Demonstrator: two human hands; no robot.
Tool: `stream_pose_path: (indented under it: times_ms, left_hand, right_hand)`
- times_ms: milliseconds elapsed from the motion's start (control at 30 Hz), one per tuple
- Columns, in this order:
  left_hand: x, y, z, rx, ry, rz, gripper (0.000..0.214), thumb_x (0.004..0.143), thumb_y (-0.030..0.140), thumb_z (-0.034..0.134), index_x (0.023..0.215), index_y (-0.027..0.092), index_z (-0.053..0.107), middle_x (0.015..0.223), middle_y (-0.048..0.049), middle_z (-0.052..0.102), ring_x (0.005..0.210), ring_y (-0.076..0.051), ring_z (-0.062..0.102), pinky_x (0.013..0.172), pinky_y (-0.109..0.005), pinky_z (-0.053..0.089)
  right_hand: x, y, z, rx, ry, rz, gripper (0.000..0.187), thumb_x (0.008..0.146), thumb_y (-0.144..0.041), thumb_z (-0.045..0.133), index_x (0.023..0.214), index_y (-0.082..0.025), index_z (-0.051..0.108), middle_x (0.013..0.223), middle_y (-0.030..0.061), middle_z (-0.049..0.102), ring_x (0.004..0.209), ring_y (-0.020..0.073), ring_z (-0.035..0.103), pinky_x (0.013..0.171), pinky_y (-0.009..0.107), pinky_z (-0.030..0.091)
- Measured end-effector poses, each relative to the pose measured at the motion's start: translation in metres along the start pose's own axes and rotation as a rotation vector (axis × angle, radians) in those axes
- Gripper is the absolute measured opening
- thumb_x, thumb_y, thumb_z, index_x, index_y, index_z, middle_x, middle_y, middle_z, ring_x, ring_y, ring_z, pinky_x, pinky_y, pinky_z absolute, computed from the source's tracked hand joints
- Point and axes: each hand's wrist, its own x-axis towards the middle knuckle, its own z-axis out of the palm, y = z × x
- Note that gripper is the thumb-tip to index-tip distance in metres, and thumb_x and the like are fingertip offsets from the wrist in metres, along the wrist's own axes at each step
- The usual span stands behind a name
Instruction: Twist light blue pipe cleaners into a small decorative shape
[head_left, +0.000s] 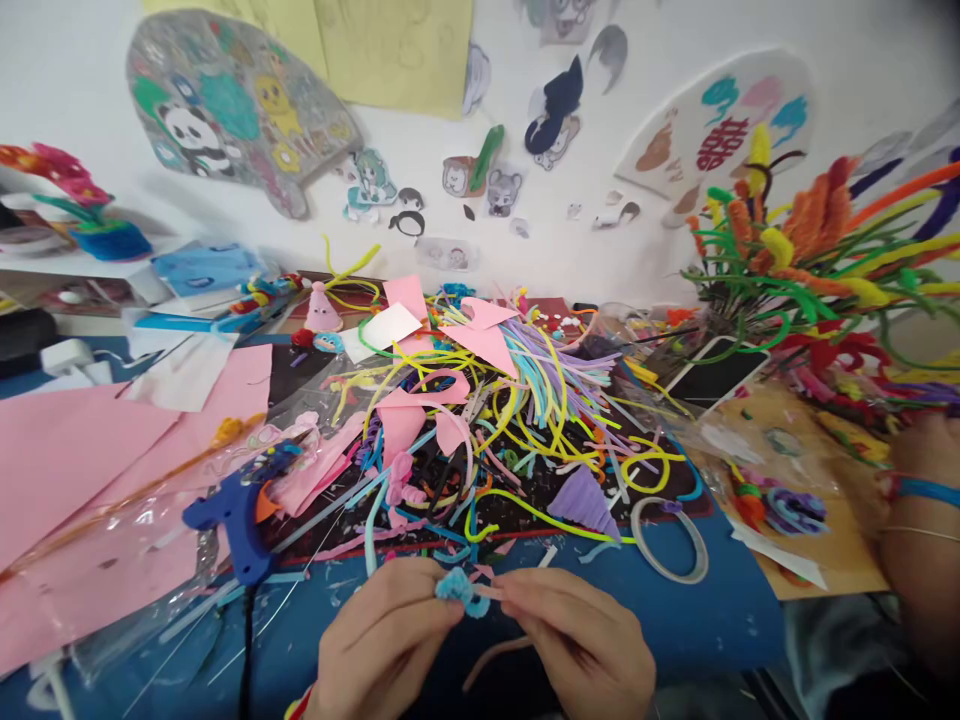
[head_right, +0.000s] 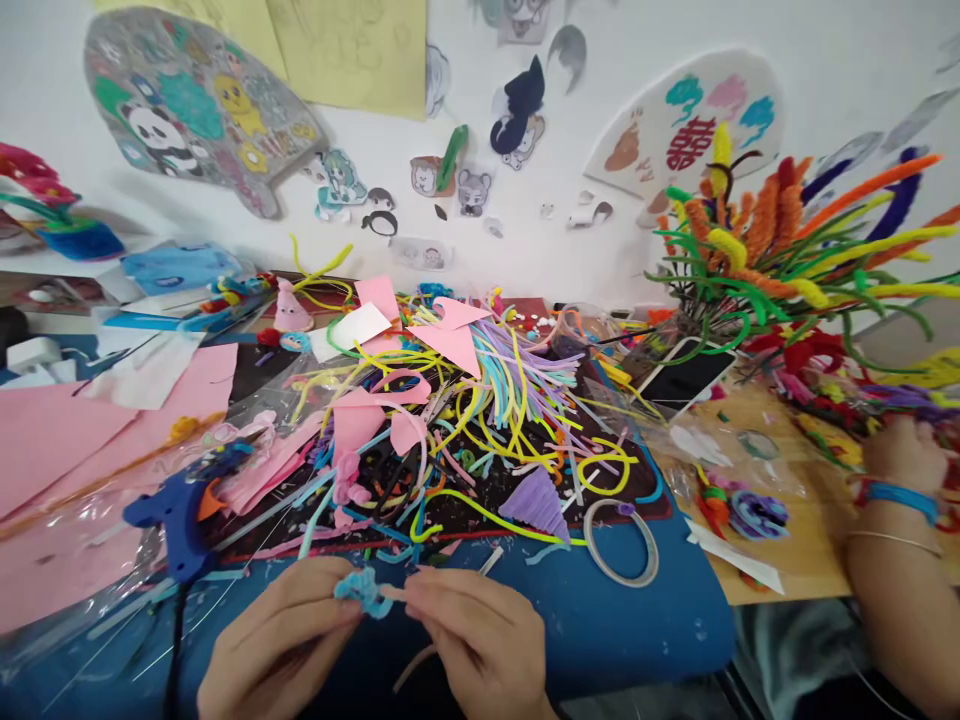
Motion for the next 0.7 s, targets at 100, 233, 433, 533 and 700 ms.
stream_pose_path:
  times_ms: [100, 233, 433, 533, 700]
  left_hand:
    - [0.003, 0.0, -0.001, -0.024, -0.004, 0.051, 0.023, 0.08, -0.002, 0.059, 0.097, 0.013, 0.064, 0.08, -0.0043, 0.069, 0.082, -0.016, 0.067, 0.069, -0.024, 0.058]
    - [0.001, -0.003, -0.002, 0.001, -0.008, 0.019, 0.026, 0.08, 0.0, 0.061, 0.1, 0.015, 0.064, 0.082, -0.0038, 0.07, 0.08, -0.016, 0.068, 0.067, -0.024, 0.059]
    - [-0.008, -0.011, -0.005, 0.008, -0.05, 0.019, 0.03, 0.078, -0.001, 0.061, 0.103, 0.015, 0.065, 0.087, -0.005, 0.069, 0.086, -0.018, 0.067, 0.071, -0.027, 0.059]
    - [-0.007, -0.014, -0.006, 0.033, -0.063, 0.022, 0.027, 0.08, 0.002, 0.06, 0.101, 0.017, 0.066, 0.087, -0.0045, 0.069, 0.085, -0.018, 0.068, 0.07, -0.026, 0.059]
    - [-0.002, -0.013, -0.008, 0.059, -0.082, 0.037, 0.02, 0.08, 0.006, 0.063, 0.097, 0.017, 0.066, 0.083, -0.003, 0.069, 0.08, -0.019, 0.07, 0.066, -0.026, 0.061]
  right_hand:
    - [0.002, -0.001, -0.007, -0.039, -0.03, -0.088, 0.025, 0.084, -0.006, 0.058, 0.102, -0.02, 0.068, 0.09, 0.005, 0.075, 0.081, 0.0144, 0.072, 0.072, 0.02, 0.06]
    - [0.005, 0.001, -0.009, -0.066, -0.094, -0.068, 0.03, 0.086, -0.009, 0.053, 0.105, -0.026, 0.068, 0.091, 0.0028, 0.075, 0.079, 0.0171, 0.072, 0.07, 0.023, 0.062]
    - [0.011, 0.004, -0.007, -0.09, -0.168, 0.005, 0.04, 0.09, -0.016, 0.044, 0.082, -0.045, 0.07, 0.091, -0.0094, 0.074, 0.075, 0.0155, 0.072, 0.065, 0.021, 0.059]
    - [0.014, 0.004, -0.008, -0.063, -0.207, 0.007, 0.039, 0.089, -0.015, 0.045, 0.079, -0.041, 0.071, 0.092, -0.0076, 0.074, 0.075, 0.0152, 0.071, 0.065, 0.022, 0.059]
    - [0.015, 0.001, -0.007, 0.001, -0.165, 0.009, 0.039, 0.085, -0.011, 0.049, 0.069, -0.038, 0.071, 0.094, -0.0085, 0.074, 0.077, 0.0158, 0.072, 0.065, 0.021, 0.059]
